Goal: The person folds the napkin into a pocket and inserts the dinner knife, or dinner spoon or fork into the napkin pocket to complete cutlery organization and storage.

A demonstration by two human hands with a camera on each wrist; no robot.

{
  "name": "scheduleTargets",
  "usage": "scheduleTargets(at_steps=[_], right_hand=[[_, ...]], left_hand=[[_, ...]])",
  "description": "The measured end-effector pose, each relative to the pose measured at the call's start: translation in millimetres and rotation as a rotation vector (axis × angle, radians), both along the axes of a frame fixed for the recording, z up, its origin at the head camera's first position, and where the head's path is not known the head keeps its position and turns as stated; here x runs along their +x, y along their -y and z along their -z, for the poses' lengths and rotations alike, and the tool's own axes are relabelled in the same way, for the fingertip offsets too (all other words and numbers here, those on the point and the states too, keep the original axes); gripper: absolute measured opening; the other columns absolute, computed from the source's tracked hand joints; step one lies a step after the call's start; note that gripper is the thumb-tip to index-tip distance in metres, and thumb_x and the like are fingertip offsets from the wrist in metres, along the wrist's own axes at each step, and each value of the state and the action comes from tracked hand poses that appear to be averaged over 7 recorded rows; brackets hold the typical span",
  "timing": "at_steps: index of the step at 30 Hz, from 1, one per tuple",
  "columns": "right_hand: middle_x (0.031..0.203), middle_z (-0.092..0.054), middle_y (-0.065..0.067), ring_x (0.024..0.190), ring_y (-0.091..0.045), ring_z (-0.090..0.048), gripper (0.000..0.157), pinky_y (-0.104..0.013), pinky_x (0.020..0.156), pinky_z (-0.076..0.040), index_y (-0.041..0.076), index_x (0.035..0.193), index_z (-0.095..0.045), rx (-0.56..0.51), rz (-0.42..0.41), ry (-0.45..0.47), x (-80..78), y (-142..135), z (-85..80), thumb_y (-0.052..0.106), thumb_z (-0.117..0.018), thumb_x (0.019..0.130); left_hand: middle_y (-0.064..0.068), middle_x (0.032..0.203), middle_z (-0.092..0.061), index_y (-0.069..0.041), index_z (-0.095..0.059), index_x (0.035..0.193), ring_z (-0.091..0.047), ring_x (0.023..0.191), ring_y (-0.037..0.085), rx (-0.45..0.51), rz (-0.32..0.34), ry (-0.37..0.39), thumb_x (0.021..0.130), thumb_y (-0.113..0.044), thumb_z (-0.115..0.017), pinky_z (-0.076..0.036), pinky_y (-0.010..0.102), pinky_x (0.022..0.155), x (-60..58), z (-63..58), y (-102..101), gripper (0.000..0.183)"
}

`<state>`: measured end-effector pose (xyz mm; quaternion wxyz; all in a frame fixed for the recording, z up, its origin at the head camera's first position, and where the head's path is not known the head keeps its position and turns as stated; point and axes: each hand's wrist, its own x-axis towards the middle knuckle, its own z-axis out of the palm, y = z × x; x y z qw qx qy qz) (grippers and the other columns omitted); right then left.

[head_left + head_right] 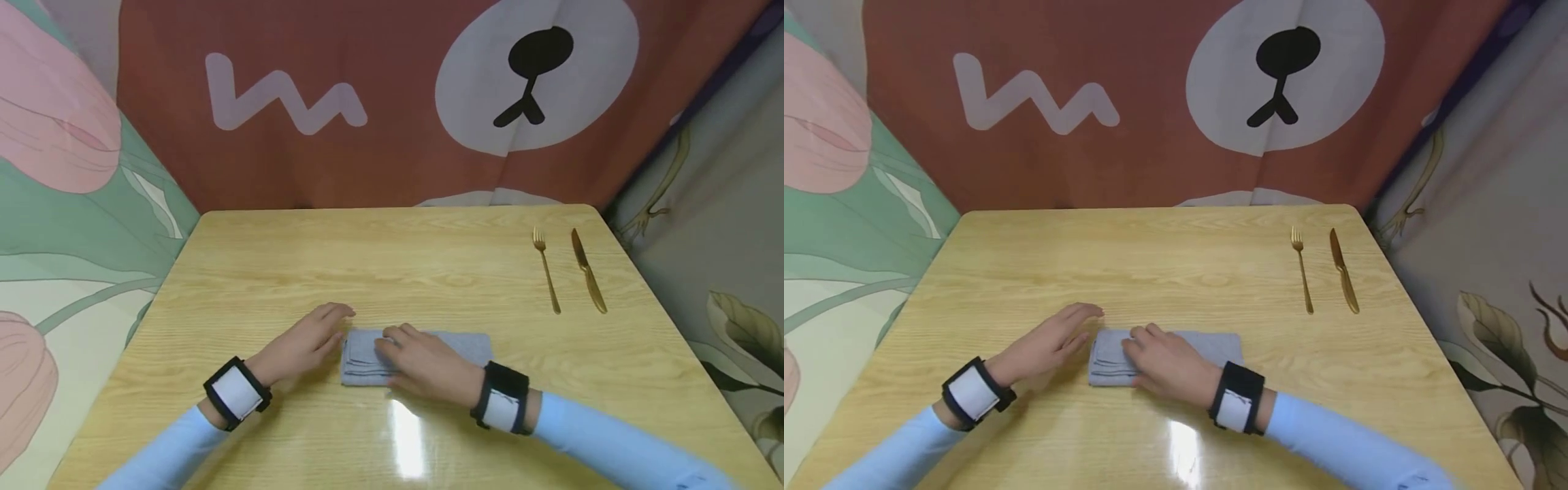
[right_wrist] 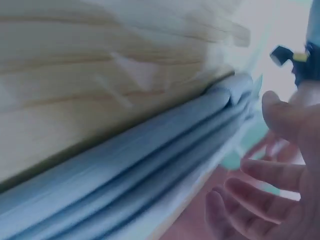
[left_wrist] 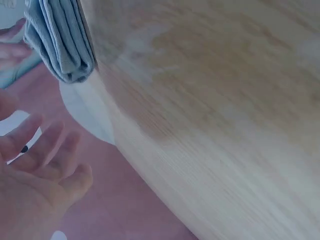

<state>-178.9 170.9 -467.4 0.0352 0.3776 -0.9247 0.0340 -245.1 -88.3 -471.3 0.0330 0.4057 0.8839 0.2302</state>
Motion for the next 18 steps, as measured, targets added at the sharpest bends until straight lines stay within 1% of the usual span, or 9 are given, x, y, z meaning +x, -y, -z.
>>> scheduleTargets(at_steps=[3,5,6,9,11,13,15,17,18], right_hand=[[0.114,-0.063,-0.003,0.1,-0.015,-0.06,0.058,-0.025,0.078,-0.055,0.011,0.129,-0.059,0.03,0.001,-0.008,-8.5,29.4,5.2,0.048,-0.073,0.087],[0.106,-0.063,-0.001,0.093,-0.014,-0.059,0.049,-0.024,0.072,-0.054,0.011,0.123,-0.061,0.04,0.008,-0.016,-11.6,39.6,10.5,0.044,-0.073,0.089],[0.104,-0.064,-0.002,0.091,-0.014,-0.059,0.042,-0.024,0.07,-0.054,0.01,0.121,-0.062,0.037,0.014,-0.02,-12.8,42.0,12.8,0.039,-0.072,0.091],[0.099,-0.066,-0.002,0.087,-0.015,-0.061,0.023,-0.025,0.07,-0.055,0.008,0.112,-0.067,-0.017,0.034,-0.023,-16.3,42.1,17.1,0.022,-0.067,0.093],[0.096,-0.069,-0.002,0.085,-0.013,-0.062,0.015,-0.025,0.07,-0.055,0.009,0.105,-0.07,-0.105,0.052,0.008,-19.9,38.6,19.0,0.013,-0.064,0.092],[0.09,-0.069,0.0,0.078,-0.01,-0.06,0.011,-0.023,0.067,-0.052,0.01,0.1,-0.072,-0.228,0.079,0.096,-24.6,32.4,20.2,0.009,-0.064,0.092],[0.083,-0.068,0.002,0.069,-0.006,-0.057,0.01,-0.021,0.061,-0.048,0.01,0.097,-0.073,-0.365,0.111,0.215,-29.3,24.8,20.7,0.009,-0.064,0.092],[0.079,-0.068,0.003,0.063,-0.003,-0.053,0.011,-0.02,0.058,-0.044,0.011,0.098,-0.074,-0.481,0.152,0.335,-32.9,17.8,21.4,0.01,-0.065,0.093],[0.078,-0.067,0.003,0.061,-0.002,-0.051,0.011,-0.019,0.057,-0.043,0.011,0.099,-0.074,-0.523,0.169,0.381,-34.3,14.6,22.0,0.01,-0.065,0.093]], left_hand=[[0.011,0.132,-0.058,-0.005,-0.056,0.13,-0.057,0.124,0.026,0.007,-0.006,-0.066,0.098,-0.006,-0.059,-0.052,0.043,0.1,-2.1,-0.9,3.0,0.033],[0.01,0.128,-0.059,-0.006,-0.059,0.126,-0.059,0.12,0.025,0.014,0.0,-0.085,0.096,-0.004,-0.061,-0.053,0.041,0.098,-2.2,2.1,4.6,0.03],[0.009,0.126,-0.06,-0.007,-0.059,0.124,-0.059,0.118,0.023,0.014,0.004,-0.092,0.096,-0.003,-0.061,-0.053,0.04,0.097,-1.9,3.1,5.1,0.029],[0.005,0.119,-0.062,-0.009,-0.062,0.119,-0.062,0.11,0.018,0.009,0.016,-0.122,0.095,-0.003,-0.062,-0.055,0.035,0.091,0.3,4.7,7.2,0.025],[0.003,0.112,-0.064,-0.009,-0.065,0.112,-0.063,0.099,0.014,0.017,0.027,-0.149,0.094,-0.001,-0.063,-0.056,0.03,0.083,3.4,4.0,9.3,0.02],[0.001,0.104,-0.065,-0.009,-0.068,0.105,-0.063,0.089,0.01,0.02,0.063,-0.196,0.092,0.0,-0.065,-0.056,0.026,0.076,7.0,3.0,10.0,0.016],[0.001,0.1,-0.067,-0.009,-0.07,0.1,-0.064,0.085,0.008,0.015,0.123,-0.251,0.089,0.001,-0.068,-0.056,0.024,0.074,10.4,1.9,8.5,0.015],[0.0,0.103,-0.068,-0.01,-0.072,0.101,-0.066,0.089,0.009,-0.022,0.194,-0.299,0.087,0.003,-0.069,-0.057,0.022,0.077,13.0,3.2,5.8,0.019],[0.0,0.107,-0.069,-0.01,-0.073,0.105,-0.067,0.095,0.009,-0.05,0.229,-0.321,0.087,0.003,-0.07,-0.057,0.023,0.082,13.7,4.4,3.5,0.022]])
